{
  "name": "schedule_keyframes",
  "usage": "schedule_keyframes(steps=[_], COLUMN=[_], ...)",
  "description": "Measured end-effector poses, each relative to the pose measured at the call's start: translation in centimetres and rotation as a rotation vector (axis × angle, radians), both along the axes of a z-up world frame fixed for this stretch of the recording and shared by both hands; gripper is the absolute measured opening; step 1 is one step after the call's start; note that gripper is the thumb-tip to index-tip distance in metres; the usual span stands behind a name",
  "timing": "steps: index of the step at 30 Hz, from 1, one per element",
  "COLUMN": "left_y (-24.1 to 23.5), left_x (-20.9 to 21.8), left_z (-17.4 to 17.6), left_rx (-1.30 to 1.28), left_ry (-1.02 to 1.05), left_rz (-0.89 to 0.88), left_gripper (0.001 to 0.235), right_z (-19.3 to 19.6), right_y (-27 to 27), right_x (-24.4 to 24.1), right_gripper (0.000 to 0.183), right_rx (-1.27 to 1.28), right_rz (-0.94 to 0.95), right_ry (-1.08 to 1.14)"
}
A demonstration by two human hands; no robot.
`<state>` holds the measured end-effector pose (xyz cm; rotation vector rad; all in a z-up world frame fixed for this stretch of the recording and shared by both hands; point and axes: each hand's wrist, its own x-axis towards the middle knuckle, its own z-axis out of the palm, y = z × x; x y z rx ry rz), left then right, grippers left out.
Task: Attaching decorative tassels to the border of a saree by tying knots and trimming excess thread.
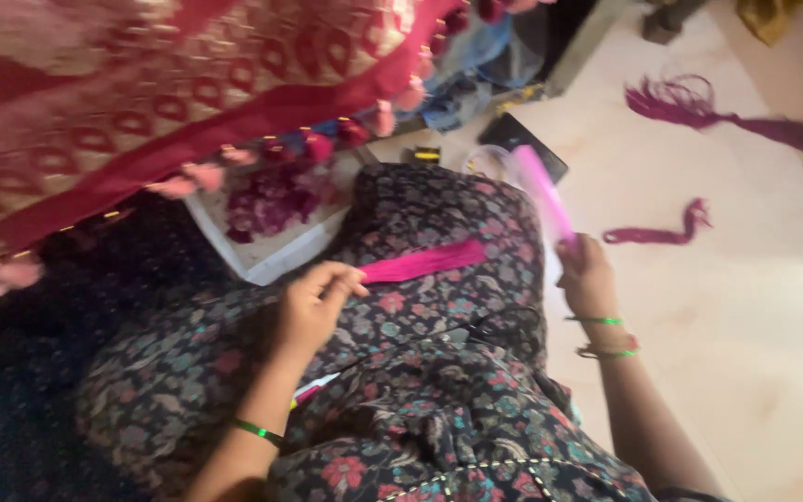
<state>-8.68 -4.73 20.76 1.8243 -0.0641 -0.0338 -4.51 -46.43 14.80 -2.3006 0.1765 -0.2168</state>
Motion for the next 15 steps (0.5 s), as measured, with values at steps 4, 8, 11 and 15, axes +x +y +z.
schedule_keyframes(steps=[4,8,11,15], left_y=[6.3,9.8,8.9,5.1], left_x=[-0.1,-1.6,-2.5,-3.3], left_z=[5.4,10.5,12.3,12.3], left_rx=[-0.044,0.498,0.603,0.416], left_ry=[0.128,-0.546,-0.696,-0.682], left_rz=[0.389,0.568,0.522,0.304], left_gripper=[0.016,0.009,0.006,0.003], right_z=[5.3,7.5,10.8,19.9], right_y=[0.6,1.1,5.1,15.7], right_x=[0.0,1.3,1.8,0.1], right_gripper=[0.028,0.028,0.029,0.022], right_rx=[0.313,0.114,-0.552,-0.277], right_rz=[-0.034,0.477,0.677,0.825], right_ry=[0.299,0.477,0.268,-0.200])
